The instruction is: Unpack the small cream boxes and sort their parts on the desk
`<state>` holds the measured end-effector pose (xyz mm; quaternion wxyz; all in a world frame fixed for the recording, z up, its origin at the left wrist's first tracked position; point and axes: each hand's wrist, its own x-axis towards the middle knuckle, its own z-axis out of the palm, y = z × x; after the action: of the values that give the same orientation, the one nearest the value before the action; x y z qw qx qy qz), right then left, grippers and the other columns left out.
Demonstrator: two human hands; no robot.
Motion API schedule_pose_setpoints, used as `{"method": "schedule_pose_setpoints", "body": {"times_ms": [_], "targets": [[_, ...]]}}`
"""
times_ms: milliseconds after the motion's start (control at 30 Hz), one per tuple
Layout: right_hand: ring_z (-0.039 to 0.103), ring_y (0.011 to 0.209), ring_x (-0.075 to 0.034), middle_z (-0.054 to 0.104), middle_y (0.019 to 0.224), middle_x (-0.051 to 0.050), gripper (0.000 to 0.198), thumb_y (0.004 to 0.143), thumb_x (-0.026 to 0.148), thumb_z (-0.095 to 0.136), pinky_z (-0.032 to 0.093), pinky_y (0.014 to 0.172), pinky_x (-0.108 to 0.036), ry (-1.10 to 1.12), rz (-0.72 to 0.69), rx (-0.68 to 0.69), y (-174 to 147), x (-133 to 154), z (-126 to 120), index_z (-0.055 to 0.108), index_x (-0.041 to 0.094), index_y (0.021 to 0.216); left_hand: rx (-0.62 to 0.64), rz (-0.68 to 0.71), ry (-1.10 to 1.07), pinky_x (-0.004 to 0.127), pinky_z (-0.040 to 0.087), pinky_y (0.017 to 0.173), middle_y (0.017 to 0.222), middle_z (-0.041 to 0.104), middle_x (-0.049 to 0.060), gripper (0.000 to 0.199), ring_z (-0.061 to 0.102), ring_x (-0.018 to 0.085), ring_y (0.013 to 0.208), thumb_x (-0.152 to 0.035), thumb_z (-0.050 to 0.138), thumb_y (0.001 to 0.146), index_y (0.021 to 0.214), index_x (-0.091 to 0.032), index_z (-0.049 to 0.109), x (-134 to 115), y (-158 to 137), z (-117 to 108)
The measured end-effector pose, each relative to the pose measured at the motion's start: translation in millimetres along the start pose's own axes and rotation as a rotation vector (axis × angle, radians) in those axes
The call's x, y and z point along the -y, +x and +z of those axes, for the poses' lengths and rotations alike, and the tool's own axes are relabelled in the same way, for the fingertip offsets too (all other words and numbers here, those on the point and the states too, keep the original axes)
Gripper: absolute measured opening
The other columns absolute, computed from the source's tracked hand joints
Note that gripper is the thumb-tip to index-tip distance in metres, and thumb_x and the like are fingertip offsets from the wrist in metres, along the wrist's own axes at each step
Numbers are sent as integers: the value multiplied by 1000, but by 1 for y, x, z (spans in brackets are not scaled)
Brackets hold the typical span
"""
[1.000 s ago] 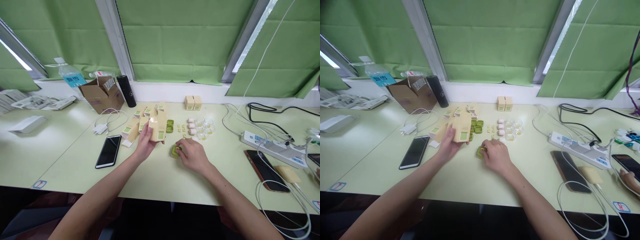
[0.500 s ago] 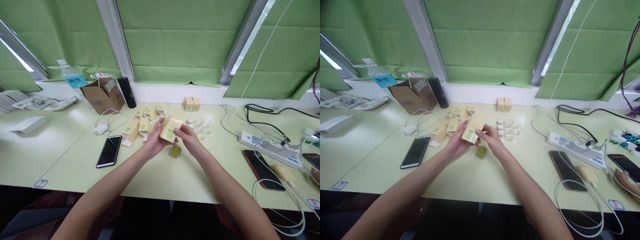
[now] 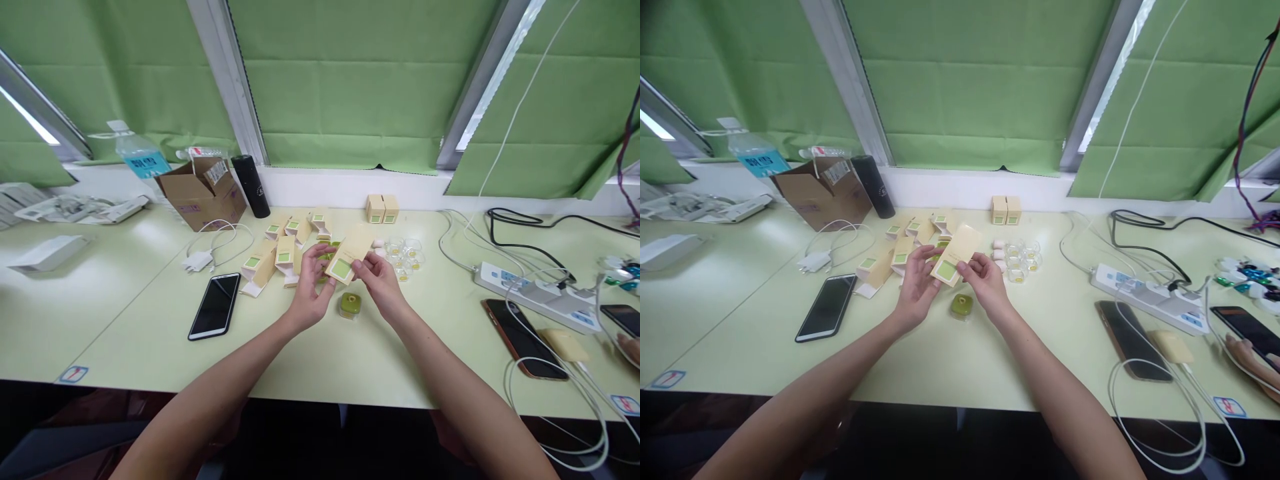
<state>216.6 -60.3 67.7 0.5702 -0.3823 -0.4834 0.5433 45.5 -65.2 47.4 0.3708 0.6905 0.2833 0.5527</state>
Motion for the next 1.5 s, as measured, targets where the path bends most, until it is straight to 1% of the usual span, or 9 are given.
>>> {"method": "schedule_pose_setpoints", "body": {"times_ms": [167,467,733,867,1000,1133,1267,1400,1500], "targets": [[70,83,-22,78,92,-6,55,67,63,88,58,75,-37,-31,-35,-27,0,-4,3,70,25,103,-2,-25,18,42,57,95,143,47,15,52,61,23,116,-44,55,100,143,-29,30,2,-2,2],[67,77,-20,74,83,-3,55,64,58,92,56,74,-35,-61,-75,-64,-4,-7,7,69,23,98,-8,-48,-33,43,57,93,128,53,12,54,59,25,118,-21,58,88,137,-26,34,3,-5,6],[56,62,-14,71,75,0,52,71,64,85,47,62,-30,6,-29,-115,-2,-1,0,70,21,97,86,1,-82,45,55,98,131,56,13,56,60,28,123,-32,59,94,143,-26,33,0,-8,6],[53,59,-13,67,69,3,52,71,63,86,43,59,-29,30,2,-109,-3,-2,1,67,22,97,19,-3,-25,43,56,99,141,52,16,52,61,27,124,-43,59,98,142,-25,37,-1,-7,5],[50,55,-11,67,67,4,55,69,61,88,40,57,-28,65,33,-121,-3,-5,1,64,22,99,-59,-22,103,43,56,100,141,54,13,50,64,25,120,-40,64,98,139,-26,41,-1,-7,5],[50,54,-11,65,64,5,56,67,61,89,39,54,-28,98,56,-146,-2,-5,1,63,22,98,-67,86,199,48,53,108,135,59,15,38,62,27,127,-32,50,105,141,-23,42,4,-10,6],[50,52,-11,68,66,4,61,64,62,91,38,52,-26,115,82,-163,-3,-3,3,63,21,101,-86,130,243,47,55,106,133,60,16,37,63,26,128,-26,40,107,144,-21,39,11,-12,6],[53,53,-12,69,65,4,69,58,62,93,40,51,-25,110,123,-119,-4,-1,6,65,21,106,-106,81,199,46,54,109,135,60,14,39,61,26,129,-28,51,104,141,-23,42,10,-10,6],[54,54,-12,73,71,1,65,63,63,90,38,48,-25,92,120,-80,-5,0,5,67,21,106,-78,19,108,46,52,111,138,58,13,47,60,27,131,-33,62,99,141,-25,42,5,-8,8]]}}
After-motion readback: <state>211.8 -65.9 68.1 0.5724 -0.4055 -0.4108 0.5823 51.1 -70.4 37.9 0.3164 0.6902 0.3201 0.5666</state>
